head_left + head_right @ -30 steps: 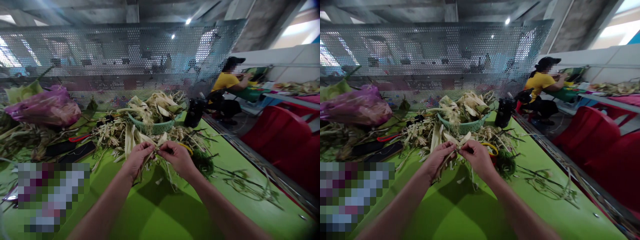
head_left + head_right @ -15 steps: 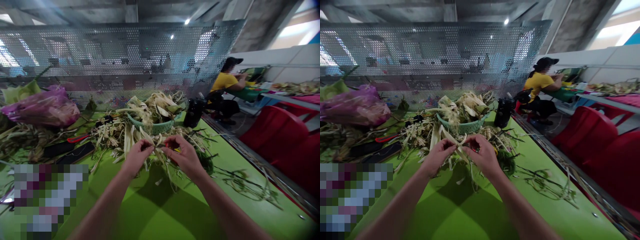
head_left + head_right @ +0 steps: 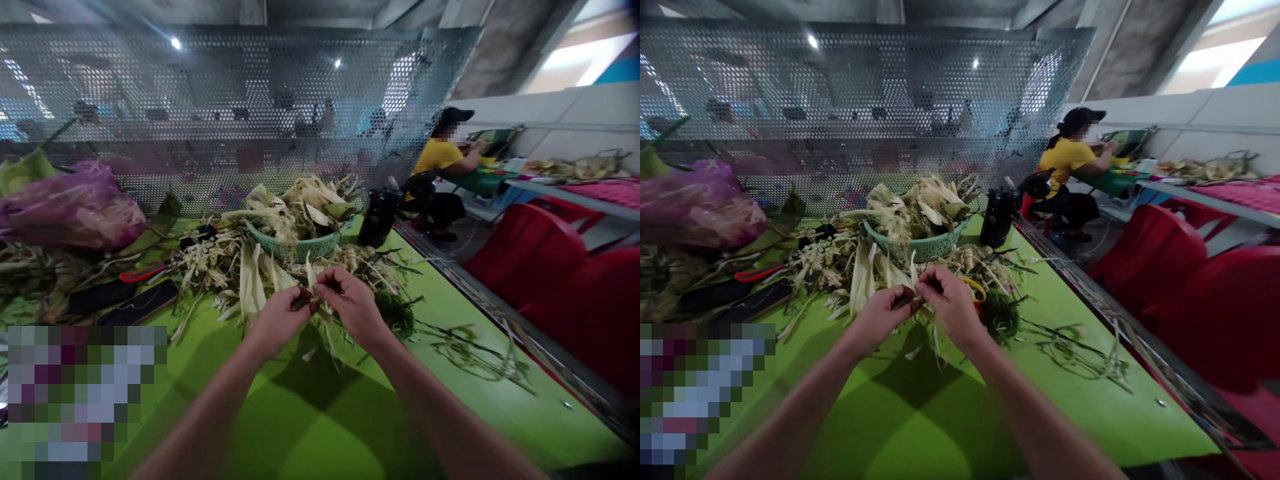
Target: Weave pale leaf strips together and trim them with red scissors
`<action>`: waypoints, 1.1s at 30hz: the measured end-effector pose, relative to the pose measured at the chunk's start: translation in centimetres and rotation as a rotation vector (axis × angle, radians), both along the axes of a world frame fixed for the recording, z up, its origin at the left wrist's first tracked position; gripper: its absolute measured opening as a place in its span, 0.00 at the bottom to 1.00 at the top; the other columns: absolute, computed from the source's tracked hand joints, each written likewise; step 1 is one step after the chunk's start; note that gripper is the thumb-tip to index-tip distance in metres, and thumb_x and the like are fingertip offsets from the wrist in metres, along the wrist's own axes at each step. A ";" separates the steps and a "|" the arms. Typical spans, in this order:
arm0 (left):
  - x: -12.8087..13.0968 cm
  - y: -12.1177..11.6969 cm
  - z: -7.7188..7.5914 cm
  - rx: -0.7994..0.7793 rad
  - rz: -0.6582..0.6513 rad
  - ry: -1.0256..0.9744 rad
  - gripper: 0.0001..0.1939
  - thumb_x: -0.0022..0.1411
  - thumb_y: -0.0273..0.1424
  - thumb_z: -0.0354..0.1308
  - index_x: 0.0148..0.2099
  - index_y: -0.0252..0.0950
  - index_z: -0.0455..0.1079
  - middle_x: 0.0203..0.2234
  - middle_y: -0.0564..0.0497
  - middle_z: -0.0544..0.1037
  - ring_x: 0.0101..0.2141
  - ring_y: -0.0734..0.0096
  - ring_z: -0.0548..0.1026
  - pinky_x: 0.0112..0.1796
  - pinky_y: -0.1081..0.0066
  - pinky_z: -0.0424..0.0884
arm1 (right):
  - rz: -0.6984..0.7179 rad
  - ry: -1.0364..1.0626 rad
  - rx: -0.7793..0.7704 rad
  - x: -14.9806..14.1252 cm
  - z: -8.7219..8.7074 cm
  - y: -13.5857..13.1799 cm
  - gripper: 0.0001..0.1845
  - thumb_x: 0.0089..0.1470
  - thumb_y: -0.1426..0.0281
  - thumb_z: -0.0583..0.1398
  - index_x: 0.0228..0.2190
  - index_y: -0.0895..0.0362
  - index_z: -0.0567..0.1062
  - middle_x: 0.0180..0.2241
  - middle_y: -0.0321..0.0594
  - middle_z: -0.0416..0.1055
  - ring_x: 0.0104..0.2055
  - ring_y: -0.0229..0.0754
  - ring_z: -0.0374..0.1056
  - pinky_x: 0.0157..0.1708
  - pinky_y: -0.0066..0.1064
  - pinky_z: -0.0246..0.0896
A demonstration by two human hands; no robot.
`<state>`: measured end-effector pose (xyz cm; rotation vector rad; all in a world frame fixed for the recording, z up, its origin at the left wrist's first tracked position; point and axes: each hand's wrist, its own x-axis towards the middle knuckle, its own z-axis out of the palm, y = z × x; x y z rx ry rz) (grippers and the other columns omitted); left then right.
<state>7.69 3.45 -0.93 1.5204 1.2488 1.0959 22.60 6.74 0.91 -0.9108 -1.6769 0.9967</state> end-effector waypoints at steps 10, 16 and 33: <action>0.3 -0.5 0.5 0.093 -0.027 0.068 0.05 0.55 0.31 0.56 0.32 0.35 0.70 0.27 0.52 0.73 0.29 0.71 0.67 0.32 0.73 0.61 | -0.047 0.089 -0.082 -0.5 -0.3 -0.1 0.04 0.48 0.68 0.60 0.26 0.55 0.69 0.24 0.33 0.63 0.26 0.37 0.57 0.26 0.28 0.53; 0.2 -0.2 0.3 -0.057 0.000 -0.179 0.11 0.56 0.37 0.56 0.38 0.35 0.71 0.29 0.52 0.73 0.30 0.72 0.66 0.32 0.73 0.60 | -0.019 0.096 -0.079 0.1 0.0 0.5 0.07 0.51 0.66 0.60 0.33 0.54 0.73 0.29 0.35 0.69 0.30 0.37 0.63 0.31 0.29 0.58; -1.0 0.2 1.1 0.029 0.054 0.097 0.10 0.58 0.27 0.51 0.37 0.33 0.72 0.34 0.48 0.76 0.37 0.66 0.71 0.41 0.68 0.65 | 0.044 -0.284 0.021 0.6 -0.2 0.6 0.12 0.43 0.70 0.65 0.33 0.57 0.71 0.30 0.37 0.70 0.29 0.37 0.64 0.29 0.28 0.60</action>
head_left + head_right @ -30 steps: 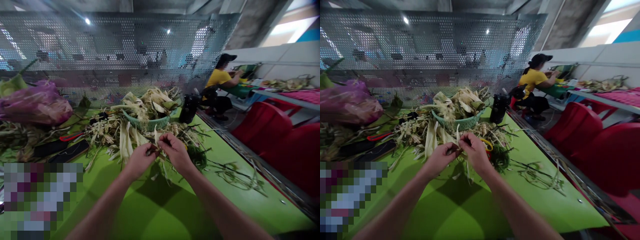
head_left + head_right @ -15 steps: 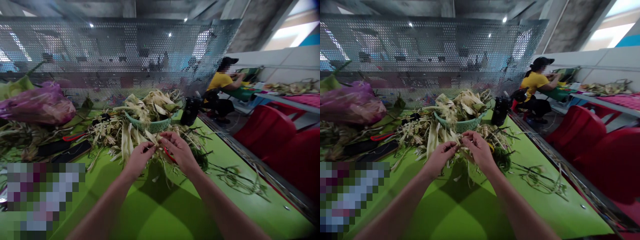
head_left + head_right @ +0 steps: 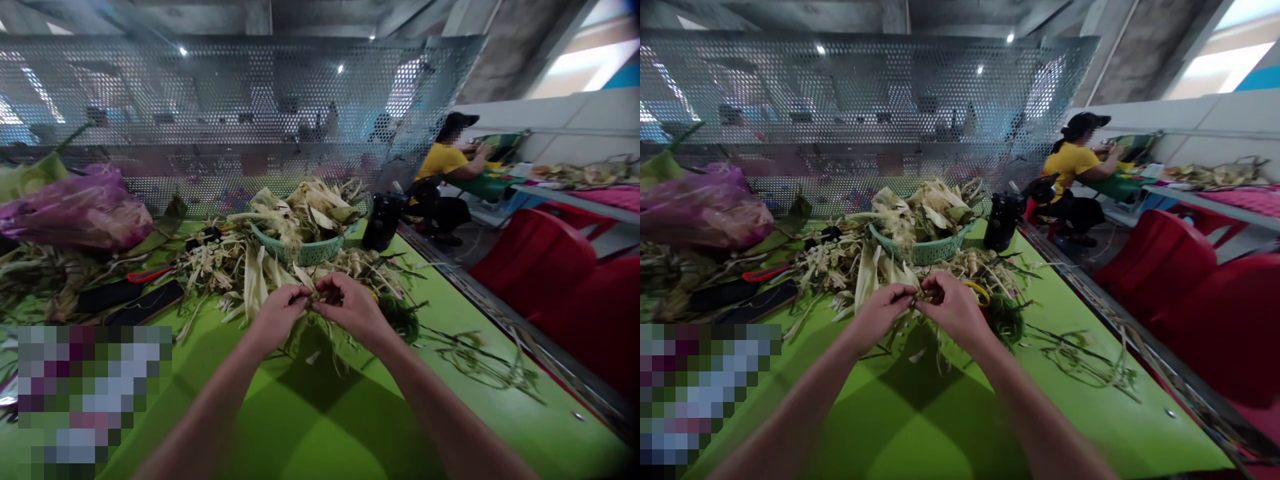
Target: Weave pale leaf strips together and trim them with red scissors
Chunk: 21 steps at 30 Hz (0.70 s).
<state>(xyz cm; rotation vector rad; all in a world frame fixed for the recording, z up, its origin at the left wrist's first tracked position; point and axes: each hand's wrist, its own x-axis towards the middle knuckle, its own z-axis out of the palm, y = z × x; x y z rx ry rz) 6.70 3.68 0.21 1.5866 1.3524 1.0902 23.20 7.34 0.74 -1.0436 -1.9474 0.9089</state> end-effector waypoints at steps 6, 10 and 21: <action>-0.1 -0.1 0.4 0.009 -0.030 0.058 0.12 0.56 0.26 0.49 0.37 0.34 0.73 0.35 0.47 0.77 0.39 0.64 0.71 0.42 0.68 0.64 | 0.013 0.021 -0.032 0.1 -0.4 0.2 0.11 0.44 0.71 0.64 0.33 0.57 0.71 0.30 0.36 0.70 0.27 0.35 0.63 0.27 0.27 0.59; -0.2 -0.2 0.6 0.004 -0.075 0.034 0.13 0.55 0.25 0.48 0.36 0.34 0.74 0.34 0.47 0.77 0.38 0.64 0.71 0.42 0.68 0.64 | 0.031 0.085 -0.118 0.0 -0.3 0.1 0.11 0.43 0.71 0.64 0.33 0.57 0.71 0.28 0.35 0.69 0.27 0.36 0.62 0.27 0.27 0.58; -0.1 -0.2 0.2 -0.135 -0.070 -0.211 0.11 0.59 0.35 0.51 0.38 0.35 0.71 0.29 0.52 0.72 0.31 0.72 0.66 0.35 0.73 0.61 | 0.110 0.297 -0.242 0.3 0.5 0.1 0.07 0.49 0.69 0.60 0.33 0.56 0.71 0.29 0.35 0.68 0.31 0.36 0.63 0.32 0.29 0.58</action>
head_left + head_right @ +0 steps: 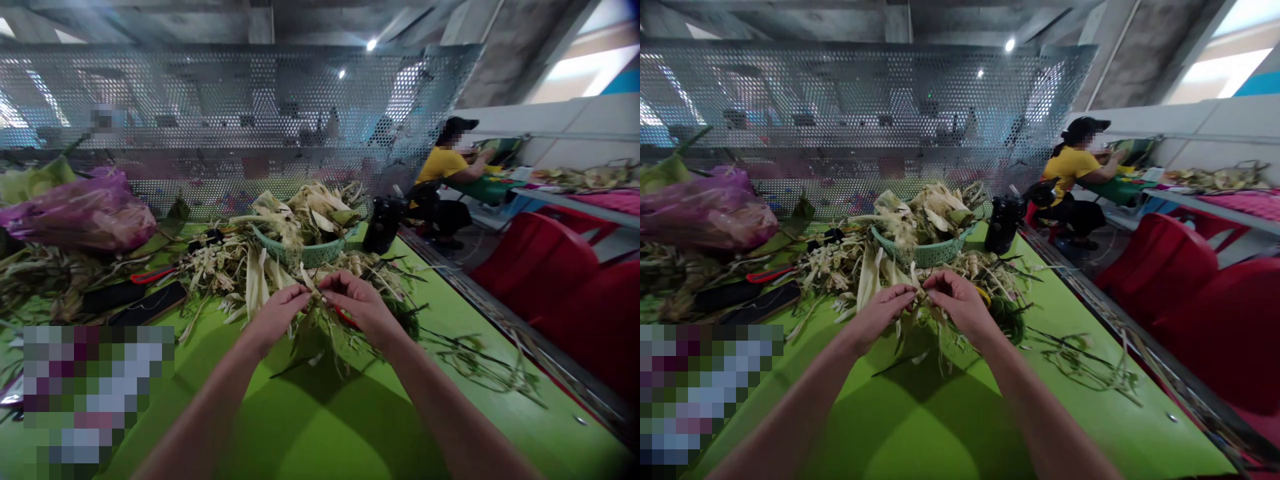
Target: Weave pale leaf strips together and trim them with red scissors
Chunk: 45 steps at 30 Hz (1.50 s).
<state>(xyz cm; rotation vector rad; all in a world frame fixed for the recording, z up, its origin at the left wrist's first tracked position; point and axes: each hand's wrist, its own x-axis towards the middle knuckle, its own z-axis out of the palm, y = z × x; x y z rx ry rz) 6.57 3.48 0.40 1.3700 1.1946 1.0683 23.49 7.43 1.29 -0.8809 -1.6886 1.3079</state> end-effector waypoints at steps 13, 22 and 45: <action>0.5 0.3 -1.0 0.036 0.010 -0.100 0.08 0.53 0.28 0.57 0.37 0.33 0.71 0.29 0.52 0.74 0.33 0.71 0.69 0.37 0.72 0.63 | -0.036 0.016 0.056 -0.3 -0.5 0.3 0.05 0.48 0.71 0.61 0.31 0.56 0.72 0.28 0.34 0.67 0.29 0.35 0.60 0.31 0.29 0.57; 0.6 -0.1 -0.5 -0.079 0.002 -0.295 0.11 0.50 0.31 0.61 0.38 0.33 0.70 0.30 0.52 0.74 0.29 0.74 0.69 0.35 0.73 0.64 | -0.029 -0.005 0.036 0.0 -0.1 0.2 0.10 0.48 0.66 0.62 0.34 0.56 0.73 0.30 0.36 0.69 0.32 0.37 0.63 0.34 0.30 0.59; 0.1 -0.3 -0.3 -0.072 -0.053 -0.190 0.15 0.54 0.39 0.60 0.40 0.34 0.67 0.30 0.53 0.70 0.28 0.78 0.63 0.29 0.76 0.59 | -0.022 -0.063 0.018 0.0 -0.1 -0.1 0.08 0.49 0.64 0.62 0.27 0.56 0.71 0.24 0.34 0.63 0.24 0.35 0.56 0.22 0.26 0.51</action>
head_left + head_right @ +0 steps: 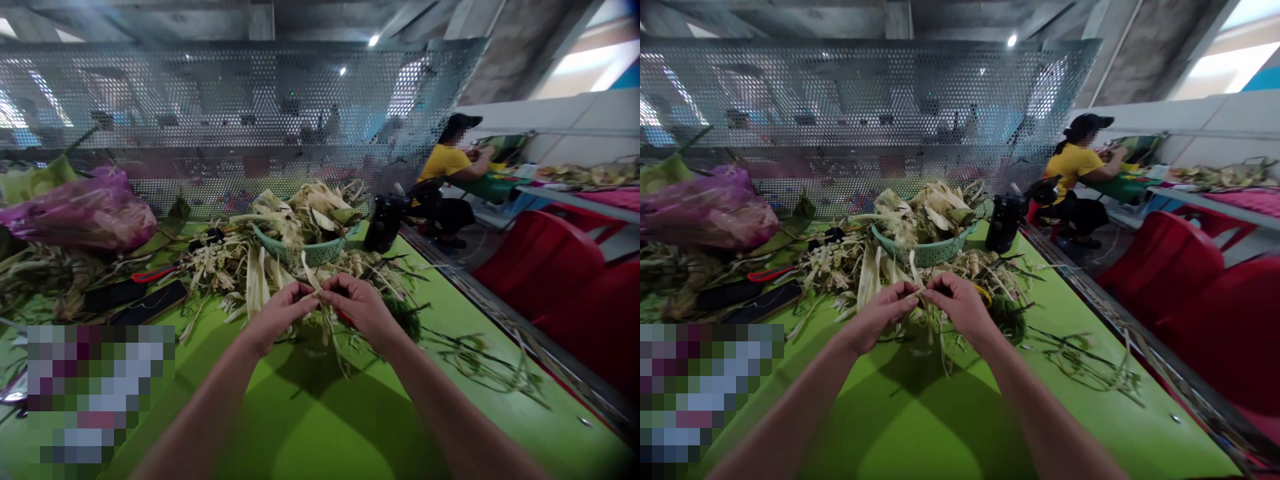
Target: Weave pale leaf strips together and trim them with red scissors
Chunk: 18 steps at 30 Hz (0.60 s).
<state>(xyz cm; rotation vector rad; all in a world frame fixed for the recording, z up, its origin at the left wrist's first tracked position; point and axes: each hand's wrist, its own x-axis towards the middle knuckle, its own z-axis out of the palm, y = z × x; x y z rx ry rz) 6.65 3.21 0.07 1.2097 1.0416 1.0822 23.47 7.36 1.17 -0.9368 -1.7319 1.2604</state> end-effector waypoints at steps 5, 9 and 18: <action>-0.2 0.6 -0.7 0.110 0.077 0.195 0.17 0.56 0.44 0.57 0.33 0.33 0.68 0.25 0.54 0.68 0.27 0.75 0.63 0.29 0.74 0.59 | 0.025 -0.061 0.135 0.1 0.0 0.2 0.09 0.52 0.68 0.59 0.37 0.54 0.74 0.29 0.37 0.69 0.29 0.37 0.62 0.27 0.28 0.57; -0.2 0.9 -0.9 0.137 0.060 0.188 0.16 0.57 0.43 0.56 0.34 0.33 0.69 0.25 0.53 0.69 0.28 0.74 0.64 0.30 0.73 0.60 | 0.009 -0.062 0.141 0.1 -0.4 0.4 0.11 0.51 0.68 0.60 0.38 0.55 0.74 0.29 0.37 0.70 0.29 0.38 0.64 0.26 0.29 0.59; -0.3 0.6 -0.6 0.150 0.055 0.120 0.12 0.56 0.38 0.58 0.32 0.33 0.67 0.23 0.55 0.66 0.27 0.76 0.62 0.30 0.74 0.58 | -0.059 -0.117 0.225 -0.1 0.2 0.0 0.06 0.51 0.68 0.60 0.33 0.54 0.75 0.30 0.38 0.71 0.32 0.40 0.66 0.28 0.29 0.59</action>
